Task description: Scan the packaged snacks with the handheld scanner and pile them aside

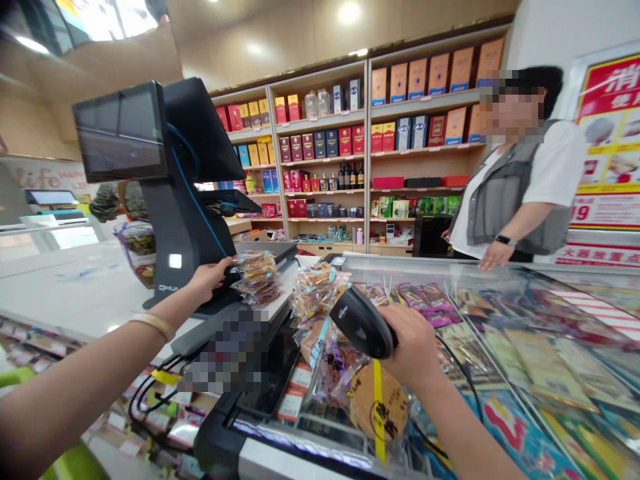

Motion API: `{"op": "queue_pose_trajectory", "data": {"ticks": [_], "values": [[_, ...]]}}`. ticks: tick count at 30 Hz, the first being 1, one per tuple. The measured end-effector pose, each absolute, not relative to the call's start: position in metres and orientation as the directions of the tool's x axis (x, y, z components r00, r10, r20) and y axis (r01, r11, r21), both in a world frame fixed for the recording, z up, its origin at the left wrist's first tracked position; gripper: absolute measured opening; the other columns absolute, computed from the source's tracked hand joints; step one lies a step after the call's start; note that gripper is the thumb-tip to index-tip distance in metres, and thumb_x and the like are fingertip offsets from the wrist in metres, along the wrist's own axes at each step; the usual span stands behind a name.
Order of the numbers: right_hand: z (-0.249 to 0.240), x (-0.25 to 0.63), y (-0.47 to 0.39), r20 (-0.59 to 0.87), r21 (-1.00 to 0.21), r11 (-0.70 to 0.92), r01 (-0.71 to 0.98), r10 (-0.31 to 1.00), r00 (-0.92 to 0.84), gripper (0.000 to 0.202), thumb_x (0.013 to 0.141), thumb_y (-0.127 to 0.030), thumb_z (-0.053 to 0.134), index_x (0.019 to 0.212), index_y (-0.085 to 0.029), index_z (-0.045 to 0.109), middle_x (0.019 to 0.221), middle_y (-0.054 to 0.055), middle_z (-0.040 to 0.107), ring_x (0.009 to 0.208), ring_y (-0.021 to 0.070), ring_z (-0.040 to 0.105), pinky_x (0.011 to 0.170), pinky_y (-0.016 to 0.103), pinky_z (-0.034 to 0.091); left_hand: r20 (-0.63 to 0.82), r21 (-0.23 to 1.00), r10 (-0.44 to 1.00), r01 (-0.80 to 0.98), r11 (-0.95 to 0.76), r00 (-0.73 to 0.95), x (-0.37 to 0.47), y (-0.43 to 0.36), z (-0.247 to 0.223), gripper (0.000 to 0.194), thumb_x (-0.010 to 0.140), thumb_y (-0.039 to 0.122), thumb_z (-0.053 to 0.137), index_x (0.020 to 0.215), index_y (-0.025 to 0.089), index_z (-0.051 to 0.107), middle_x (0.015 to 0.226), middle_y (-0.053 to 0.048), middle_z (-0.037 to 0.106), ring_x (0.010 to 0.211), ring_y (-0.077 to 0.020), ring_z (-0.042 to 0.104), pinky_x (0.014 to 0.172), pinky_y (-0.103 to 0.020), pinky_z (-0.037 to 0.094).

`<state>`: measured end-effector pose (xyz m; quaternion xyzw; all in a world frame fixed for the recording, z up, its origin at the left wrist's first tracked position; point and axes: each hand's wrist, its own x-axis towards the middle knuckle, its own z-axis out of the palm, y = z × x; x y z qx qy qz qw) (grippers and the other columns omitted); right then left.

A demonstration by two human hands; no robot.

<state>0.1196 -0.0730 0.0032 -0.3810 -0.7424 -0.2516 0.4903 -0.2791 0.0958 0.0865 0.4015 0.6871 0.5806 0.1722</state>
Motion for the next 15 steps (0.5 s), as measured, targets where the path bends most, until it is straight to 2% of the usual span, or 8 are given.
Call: {"op": "queue_pose_trajectory", "data": {"ticks": [4, 8, 12, 15], "values": [[0.000, 0.121, -0.071, 0.911, -0.014, 0.568, 0.823, 0.347, -0.224, 0.020, 0.075, -0.024, 0.056, 0.094, -0.020, 0.060, 0.075, 0.005, 0.064, 0.070, 0.0206, 0.060, 0.062, 0.030, 0.044, 0.044, 0.979, 0.801, 0.187, 0.085, -0.596, -0.272, 0.106, 0.085, 0.030, 0.068, 0.045, 0.061, 0.064, 0.018, 0.051, 0.054, -0.001, 0.051, 0.048, -0.0146, 0.047, 0.044, -0.026, 0.037], [0.000, 0.123, -0.071, 0.905, -0.007, 0.561, 0.828, 0.356, -0.234, 0.021, 0.075, -0.025, 0.056, 0.095, -0.020, 0.061, 0.074, 0.005, 0.063, 0.069, 0.0206, 0.060, 0.061, 0.030, 0.044, -0.009, 0.992, 0.809, 0.096, 0.080, -0.588, -0.266, 0.115, 0.089, 0.025, 0.064, 0.037, 0.064, 0.059, 0.020, 0.046, 0.047, 0.003, 0.043, 0.044, -0.0114, 0.040, 0.040, -0.022, 0.030], [0.000, 0.123, -0.071, 0.907, 0.001, 0.557, 0.831, 0.349, -0.235, 0.022, 0.076, -0.028, 0.057, 0.096, -0.020, 0.061, 0.076, 0.005, 0.065, 0.070, 0.0205, 0.061, 0.061, 0.030, 0.044, 0.058, 0.996, 0.784, 0.094, 0.001, -0.619, -0.263, 0.115, 0.087, 0.022, 0.062, 0.031, 0.062, 0.060, 0.020, 0.044, 0.048, 0.005, 0.041, 0.044, -0.0095, 0.037, 0.041, -0.021, 0.028], [0.001, 0.123, -0.072, 0.907, 0.005, 0.546, 0.838, 0.350, -0.233, 0.022, 0.076, -0.029, 0.057, 0.096, -0.020, 0.061, 0.077, 0.005, 0.065, 0.069, 0.0205, 0.062, 0.061, 0.030, 0.045, 0.176, 0.982, 0.738, 0.164, -0.090, -0.651, -0.262, 0.110, 0.080, 0.019, 0.064, 0.031, 0.060, 0.063, 0.020, 0.045, 0.054, 0.004, 0.046, 0.049, -0.0103, 0.043, 0.044, -0.022, 0.033]]}}
